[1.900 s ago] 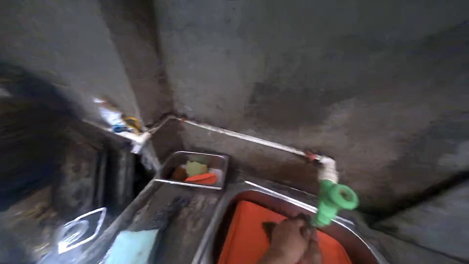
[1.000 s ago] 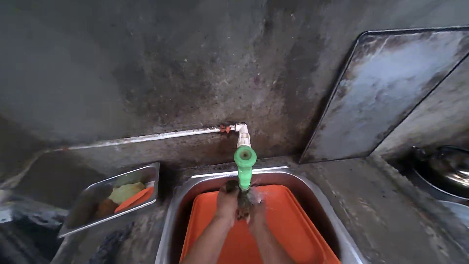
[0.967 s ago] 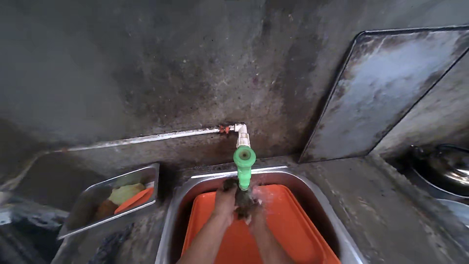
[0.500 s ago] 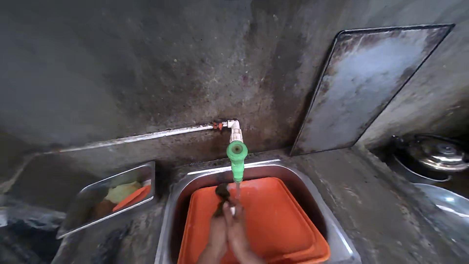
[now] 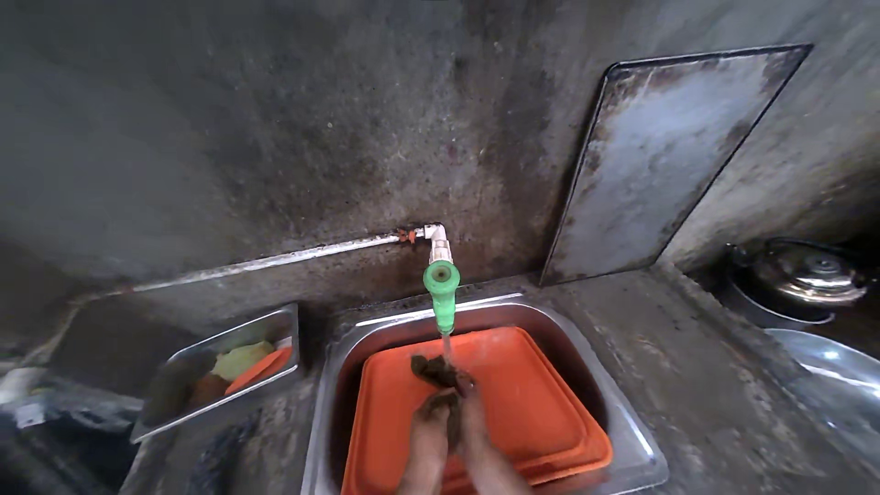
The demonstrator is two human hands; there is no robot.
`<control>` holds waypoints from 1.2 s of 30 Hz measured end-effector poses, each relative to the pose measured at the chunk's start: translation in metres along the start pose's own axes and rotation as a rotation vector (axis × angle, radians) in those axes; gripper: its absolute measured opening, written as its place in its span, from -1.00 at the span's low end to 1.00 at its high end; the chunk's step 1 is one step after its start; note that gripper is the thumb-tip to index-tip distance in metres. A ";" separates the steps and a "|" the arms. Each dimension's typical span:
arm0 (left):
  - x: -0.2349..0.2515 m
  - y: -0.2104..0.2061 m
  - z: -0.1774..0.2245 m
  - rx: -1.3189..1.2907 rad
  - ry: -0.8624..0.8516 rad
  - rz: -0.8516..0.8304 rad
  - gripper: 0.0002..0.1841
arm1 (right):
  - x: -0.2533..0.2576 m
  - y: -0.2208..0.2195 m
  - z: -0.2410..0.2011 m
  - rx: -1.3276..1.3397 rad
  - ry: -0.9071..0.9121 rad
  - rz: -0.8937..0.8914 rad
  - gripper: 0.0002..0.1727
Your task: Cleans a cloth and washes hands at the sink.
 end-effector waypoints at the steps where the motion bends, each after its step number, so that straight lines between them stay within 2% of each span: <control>1: 0.001 -0.002 0.000 0.018 -0.030 0.004 -0.69 | 0.001 0.002 0.001 0.042 -0.018 0.003 -0.59; 4: 0.020 0.008 0.001 0.088 -0.017 0.065 -0.62 | -0.045 -0.017 -0.010 -0.002 -0.045 0.000 -0.52; 7: 0.033 0.018 0.006 0.026 0.138 0.080 -0.59 | -0.070 -0.025 -0.009 -0.019 -0.081 0.006 -0.50; 10: 0.024 0.010 0.025 -0.162 0.227 -0.056 -0.63 | -0.036 -0.017 0.000 0.110 -0.167 -0.040 -0.45; 12: 0.015 0.002 0.051 -0.254 0.210 -0.188 -0.64 | -0.009 -0.010 0.001 0.198 -0.222 -0.002 -0.49; 15: 0.005 0.005 0.088 -0.402 0.096 -0.428 -0.61 | 0.013 0.007 0.001 0.172 -0.234 0.112 -0.49; 17: 0.010 0.017 0.096 -0.531 0.018 -0.585 -0.57 | 0.019 0.014 0.002 0.177 -0.277 0.190 -0.52; 18: 0.016 0.026 0.095 -0.525 -0.024 -0.597 -0.57 | 0.018 0.015 0.000 0.218 -0.337 0.174 -0.50; 19: 0.024 0.035 0.091 -0.441 -0.072 -0.528 -0.59 | 0.017 0.015 -0.001 0.296 -0.415 0.123 -0.44; 21: 0.043 0.052 0.070 0.036 -0.152 -0.241 -0.63 | 0.018 0.011 -0.003 0.555 -0.517 -0.045 -0.27; 22: 0.051 0.055 0.054 0.302 -0.160 -0.147 -0.46 | 0.019 0.006 -0.004 0.626 -0.483 -0.120 -0.24; 23: 0.053 0.052 0.035 0.490 -0.158 -0.122 -0.23 | 0.019 -0.001 -0.009 0.630 -0.424 -0.151 -0.28; 24: 0.051 0.045 0.018 0.548 -0.136 -0.158 -0.07 | 0.016 -0.009 -0.014 0.562 -0.331 -0.136 -0.37; 25: 0.044 0.034 0.004 0.500 -0.107 -0.210 0.00 | 0.007 -0.017 -0.018 0.443 -0.233 -0.109 -0.46; 26: 0.035 0.024 -0.004 0.357 -0.081 -0.247 -0.04 | -0.008 -0.026 -0.020 0.291 -0.126 -0.114 -0.56; 28: 0.034 0.016 -0.008 -0.121 -0.071 -0.156 -0.45 | -0.041 -0.039 -0.021 -0.024 -0.006 -0.172 -0.57; 30: 0.045 0.020 -0.008 -0.398 -0.025 -0.075 -0.58 | -0.054 -0.043 -0.014 -0.189 0.075 -0.226 -0.47; 32: 0.029 0.014 -0.003 -0.355 0.003 -0.022 -0.63 | -0.034 -0.034 -0.011 -0.252 0.124 -0.201 -0.48; 33: 0.017 0.006 0.000 -0.274 0.022 0.016 -0.67 | -0.016 -0.027 -0.014 -0.253 0.102 -0.134 -0.50; 36: -0.004 -0.011 0.003 -0.141 0.051 -0.011 -0.66 | 0.018 -0.011 -0.023 -0.166 -0.092 0.059 -0.63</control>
Point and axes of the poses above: each hand's wrist, its own x-axis towards the middle knuckle, its own y-axis out of the back of the hand, z = x × y, the point moved 4 cm from there along x, towards the middle knuckle, and after that the axes turned 7 degrees about y, right-handed, at the moved point
